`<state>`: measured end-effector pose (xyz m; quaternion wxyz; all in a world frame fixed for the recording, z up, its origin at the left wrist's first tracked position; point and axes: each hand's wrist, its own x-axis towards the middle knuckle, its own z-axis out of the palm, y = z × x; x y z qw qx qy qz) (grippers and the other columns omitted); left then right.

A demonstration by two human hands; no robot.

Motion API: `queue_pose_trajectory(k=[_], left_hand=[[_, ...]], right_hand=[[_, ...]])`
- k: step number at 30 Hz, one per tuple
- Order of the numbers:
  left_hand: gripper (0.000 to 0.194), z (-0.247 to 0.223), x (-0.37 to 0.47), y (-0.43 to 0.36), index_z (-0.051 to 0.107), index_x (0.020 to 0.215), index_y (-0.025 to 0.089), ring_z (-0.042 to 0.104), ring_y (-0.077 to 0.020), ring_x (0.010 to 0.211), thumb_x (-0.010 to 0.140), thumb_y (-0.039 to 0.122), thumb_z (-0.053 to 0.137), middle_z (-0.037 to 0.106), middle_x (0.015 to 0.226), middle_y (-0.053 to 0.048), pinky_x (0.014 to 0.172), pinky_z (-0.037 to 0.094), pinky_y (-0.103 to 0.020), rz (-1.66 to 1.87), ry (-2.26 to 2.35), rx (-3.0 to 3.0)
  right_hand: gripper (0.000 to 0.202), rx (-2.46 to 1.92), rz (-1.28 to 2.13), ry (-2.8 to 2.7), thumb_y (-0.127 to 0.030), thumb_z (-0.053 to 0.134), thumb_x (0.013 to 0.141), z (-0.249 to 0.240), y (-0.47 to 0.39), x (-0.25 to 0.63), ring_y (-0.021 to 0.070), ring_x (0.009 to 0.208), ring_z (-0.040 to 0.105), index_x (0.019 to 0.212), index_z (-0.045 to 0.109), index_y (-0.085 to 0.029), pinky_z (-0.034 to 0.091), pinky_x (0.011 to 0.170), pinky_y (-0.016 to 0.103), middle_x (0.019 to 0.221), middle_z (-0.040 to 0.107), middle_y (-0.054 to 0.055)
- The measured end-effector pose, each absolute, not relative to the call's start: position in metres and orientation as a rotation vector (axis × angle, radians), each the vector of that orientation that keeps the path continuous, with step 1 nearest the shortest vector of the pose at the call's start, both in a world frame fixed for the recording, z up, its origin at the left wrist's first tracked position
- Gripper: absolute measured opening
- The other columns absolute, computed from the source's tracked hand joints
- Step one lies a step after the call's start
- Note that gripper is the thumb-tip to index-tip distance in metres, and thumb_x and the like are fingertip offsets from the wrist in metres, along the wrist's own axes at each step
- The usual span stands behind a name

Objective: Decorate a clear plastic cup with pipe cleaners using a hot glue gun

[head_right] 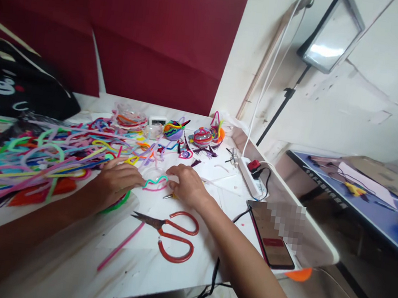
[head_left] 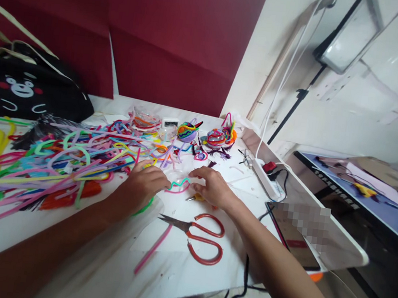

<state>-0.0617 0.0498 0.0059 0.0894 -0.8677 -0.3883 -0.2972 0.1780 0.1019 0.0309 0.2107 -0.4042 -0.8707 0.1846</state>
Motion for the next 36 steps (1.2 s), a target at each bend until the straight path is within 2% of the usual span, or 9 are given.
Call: queue_pose_trajectory(k=[6,10,24,32,36], left_hand=[[0.029,0.005,-0.06,0.048,0.07,0.086,0.023,0.064,-0.02,0.089,0.091,0.011,0.044,0.073,0.086,-0.003,0.104,0.03,-0.05,-0.799,-1.139,-2.592],[0.027,-0.001,-0.06,0.05,0.069,0.086,0.022,0.064,-0.0193,0.089,0.091,0.012,0.044,0.073,0.085,-0.002,0.106,0.029,-0.052,-0.735,-1.119,-2.581],[0.018,0.005,-0.056,0.041,0.065,0.097,0.021,0.063,-0.0261,0.093,0.085,0.014,0.052,0.072,0.092,-0.006,0.093,0.034,-0.049,-0.483,-1.134,-2.609],[0.022,0.004,-0.055,0.043,0.064,0.096,0.02,0.063,-0.0261,0.091,0.088,0.011,0.045,0.071,0.092,-0.006,0.098,0.029,-0.054,-0.349,-1.176,-2.567],[0.021,0.008,-0.051,0.04,0.063,0.094,0.02,0.062,-0.026,0.09,0.09,0.013,0.044,0.069,0.09,-0.007,0.097,0.031,-0.053,-0.294,-1.197,-2.546]], right_hand=[[0.019,-1.12,0.485,-2.483,-0.006,0.062,0.078,0.031,0.104,0.171,0.0184,0.084,0.064,0.092,0.071,-0.016,0.044,0.076,0.028,0.093,0.072,0.008],[0.02,-1.105,0.491,-2.485,-0.003,0.058,0.076,0.029,0.103,0.17,0.0162,0.076,0.063,0.084,0.071,-0.015,0.043,0.071,0.025,0.086,0.073,0.007],[0.011,-1.134,0.486,-2.352,-0.01,0.06,0.081,0.026,0.116,0.18,0.0135,0.07,0.061,0.084,0.071,-0.014,0.041,0.066,0.023,0.079,0.072,0.006],[0.012,-1.128,0.471,-2.401,-0.011,0.063,0.08,0.029,0.116,0.182,0.0133,0.073,0.063,0.086,0.073,-0.014,0.041,0.068,0.022,0.082,0.073,0.005],[0.012,-1.122,0.452,-2.46,-0.013,0.064,0.08,0.028,0.116,0.176,0.014,0.072,0.063,0.085,0.075,-0.015,0.04,0.067,0.022,0.08,0.074,0.004]])
